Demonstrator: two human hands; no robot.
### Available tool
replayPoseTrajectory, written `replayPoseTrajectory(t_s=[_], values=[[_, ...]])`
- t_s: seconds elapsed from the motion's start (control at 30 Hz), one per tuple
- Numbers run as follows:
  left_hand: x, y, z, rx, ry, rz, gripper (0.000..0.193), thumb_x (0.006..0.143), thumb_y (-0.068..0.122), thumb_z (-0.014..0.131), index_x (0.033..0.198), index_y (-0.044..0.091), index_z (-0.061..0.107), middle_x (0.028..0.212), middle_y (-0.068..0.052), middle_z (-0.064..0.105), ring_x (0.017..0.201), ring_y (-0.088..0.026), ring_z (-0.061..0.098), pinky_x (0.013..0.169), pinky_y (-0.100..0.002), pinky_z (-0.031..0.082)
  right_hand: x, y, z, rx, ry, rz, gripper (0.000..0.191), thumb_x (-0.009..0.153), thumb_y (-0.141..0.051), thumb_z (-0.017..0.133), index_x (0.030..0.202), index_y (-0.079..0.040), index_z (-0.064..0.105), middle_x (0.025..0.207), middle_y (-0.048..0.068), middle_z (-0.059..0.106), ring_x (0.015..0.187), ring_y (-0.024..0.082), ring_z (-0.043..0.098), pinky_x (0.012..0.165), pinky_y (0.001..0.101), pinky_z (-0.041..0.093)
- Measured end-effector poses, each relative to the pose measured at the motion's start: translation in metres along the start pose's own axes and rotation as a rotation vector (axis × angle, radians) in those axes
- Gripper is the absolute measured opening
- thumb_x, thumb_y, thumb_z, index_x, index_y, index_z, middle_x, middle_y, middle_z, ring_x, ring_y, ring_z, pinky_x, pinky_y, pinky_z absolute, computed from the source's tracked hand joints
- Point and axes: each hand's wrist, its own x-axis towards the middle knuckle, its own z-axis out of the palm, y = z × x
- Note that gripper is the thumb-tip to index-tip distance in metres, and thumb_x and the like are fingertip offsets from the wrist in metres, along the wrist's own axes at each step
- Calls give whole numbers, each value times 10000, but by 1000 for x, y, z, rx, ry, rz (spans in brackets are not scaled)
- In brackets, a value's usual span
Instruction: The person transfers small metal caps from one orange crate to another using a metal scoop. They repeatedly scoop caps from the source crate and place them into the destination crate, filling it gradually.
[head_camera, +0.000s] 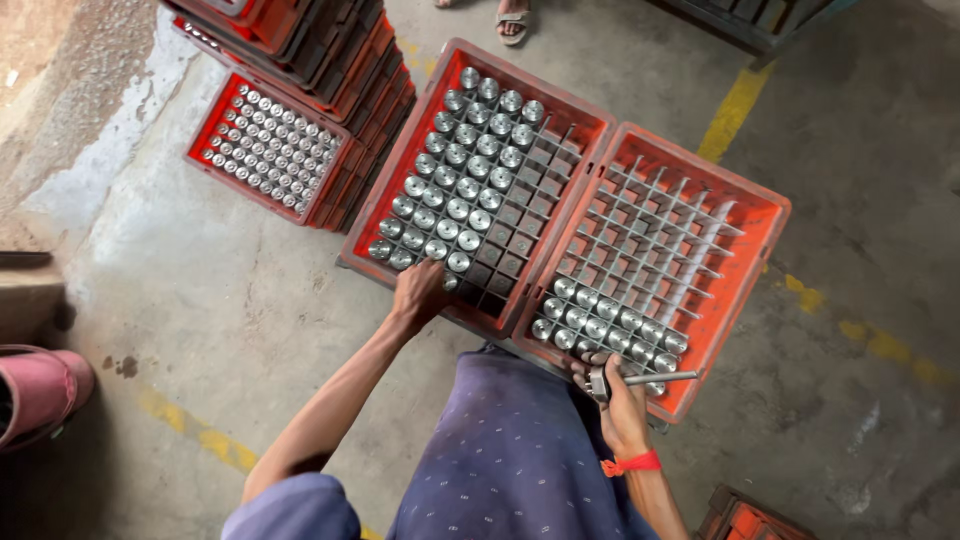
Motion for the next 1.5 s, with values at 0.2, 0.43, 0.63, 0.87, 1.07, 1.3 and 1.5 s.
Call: replayPoseTrajectory(t_s=[0.2,0.43,0.63,0.87,1.07,1.3,1.5], values=[[-51,0,-92,-366,288,283,436,627,280,853,969,46,719,935,-104,691,874,-326,701,765,-430,571,-5,3,-28,-55,56,-65,232,1082,-164,494,1125,-8,661,976,153,731,924,226,690,840,348,564],[14,110,25,-1304,-99,-172,300,852,180,817,958,-49,655,767,-106,678,661,-242,646,585,-430,503,32,-7,-5,115,69,-61,162,1033,-144,568,1154,-45,610,957,105,723,904,207,686,724,345,514],[-47,184,49,-671,72,207,333,744,143,826,1037,86,679,837,-175,718,793,-388,707,651,-473,551,35,-38,21,129,23,-308,202,1022,-105,587,1210,-34,606,904,98,681,909,188,677,856,341,541],[-60,214,46,-640,-104,234,452,739,244,831,1161,142,706,868,-161,738,831,-392,708,691,-485,552,35,-36,29,205,40,-365,193,1013,-79,611,1199,-31,598,865,69,648,873,189,655,854,347,542],[-64,215,62,-602,-142,240,516,706,264,842,1184,131,702,838,-152,742,801,-379,713,700,-482,562,37,-21,8,109,14,-435,146,1031,-60,605,1172,-24,602,860,83,649,878,195,665,859,343,547],[-54,225,60,-533,-163,291,409,759,294,822,1130,143,736,851,-134,755,797,-374,716,694,-484,569,48,-15,-2,103,-27,-417,125,1031,-71,588,1153,-46,593,841,83,656,873,193,657,843,340,547],[-51,227,69,-511,-257,232,457,730,332,844,1117,115,733,840,-157,754,799,-380,724,714,-491,566,68,-18,-16,22,-143,-359,130,1021,-74,592,1149,-51,603,804,93,654,873,214,674,849,349,548]])
